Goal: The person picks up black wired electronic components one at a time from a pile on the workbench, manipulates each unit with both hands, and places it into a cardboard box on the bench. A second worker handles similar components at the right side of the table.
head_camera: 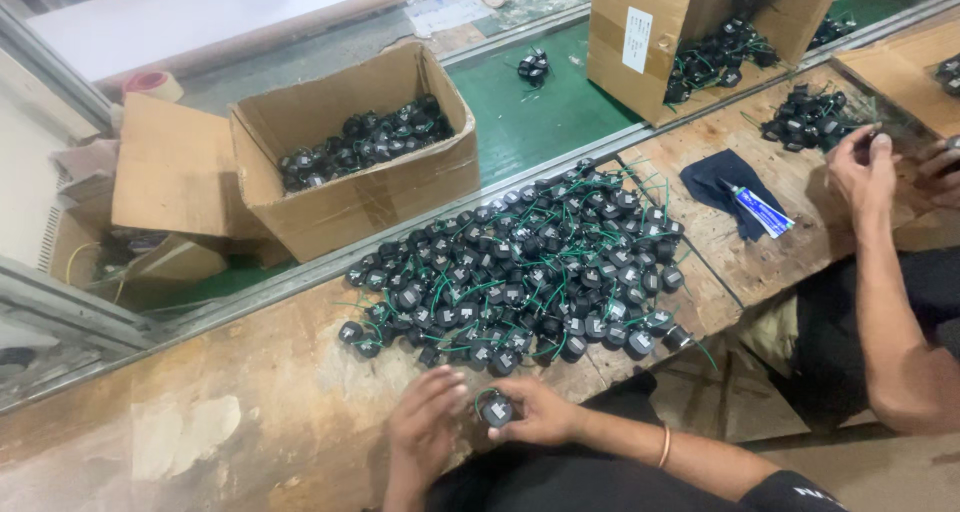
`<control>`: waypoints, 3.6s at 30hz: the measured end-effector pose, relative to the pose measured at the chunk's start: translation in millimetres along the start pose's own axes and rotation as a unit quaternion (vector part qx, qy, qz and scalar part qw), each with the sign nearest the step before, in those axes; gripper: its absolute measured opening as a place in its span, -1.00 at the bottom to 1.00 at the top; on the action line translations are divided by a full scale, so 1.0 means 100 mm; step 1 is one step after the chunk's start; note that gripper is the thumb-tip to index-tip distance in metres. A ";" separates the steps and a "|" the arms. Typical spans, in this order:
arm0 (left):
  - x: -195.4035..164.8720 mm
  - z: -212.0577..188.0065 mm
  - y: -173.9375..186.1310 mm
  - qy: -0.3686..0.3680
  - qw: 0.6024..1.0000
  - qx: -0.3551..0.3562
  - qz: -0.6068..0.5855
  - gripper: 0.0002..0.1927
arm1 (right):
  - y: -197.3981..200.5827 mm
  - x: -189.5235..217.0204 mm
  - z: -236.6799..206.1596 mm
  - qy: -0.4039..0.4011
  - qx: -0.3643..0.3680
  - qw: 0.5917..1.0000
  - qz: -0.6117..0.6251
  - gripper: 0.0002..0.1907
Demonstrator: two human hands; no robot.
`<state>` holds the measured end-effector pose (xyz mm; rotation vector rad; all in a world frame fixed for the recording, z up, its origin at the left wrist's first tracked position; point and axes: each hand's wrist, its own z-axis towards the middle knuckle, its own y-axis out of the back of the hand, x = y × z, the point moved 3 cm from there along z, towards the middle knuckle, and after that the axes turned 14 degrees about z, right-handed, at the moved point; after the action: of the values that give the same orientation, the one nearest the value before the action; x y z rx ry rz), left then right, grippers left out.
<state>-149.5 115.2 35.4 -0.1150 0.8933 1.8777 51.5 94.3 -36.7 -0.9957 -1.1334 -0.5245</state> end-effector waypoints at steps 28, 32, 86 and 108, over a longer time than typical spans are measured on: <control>0.55 -0.12 -0.23 0.414 0.858 0.175 0.248 -0.70 | -0.19 0.35 -0.04 0.248 0.052 0.923 -0.290 -0.60; 0.40 -0.10 -0.15 0.204 0.947 0.024 0.247 -0.53 | -0.19 0.37 -0.01 0.218 0.028 0.939 -0.263 -0.67; 0.18 -0.01 -0.36 0.251 0.941 0.046 0.220 -0.75 | 0.17 -0.01 -0.05 0.138 -0.101 0.985 -0.017 -0.60; 0.43 -0.28 -0.44 0.424 0.883 -0.079 -0.185 -0.77 | 0.30 -0.07 -0.15 0.028 -0.067 0.997 0.026 -0.66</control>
<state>-142.2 139.2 -27.4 -1.1986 1.1744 1.5044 80.1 95.1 -55.7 -1.1168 -1.0290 -0.5886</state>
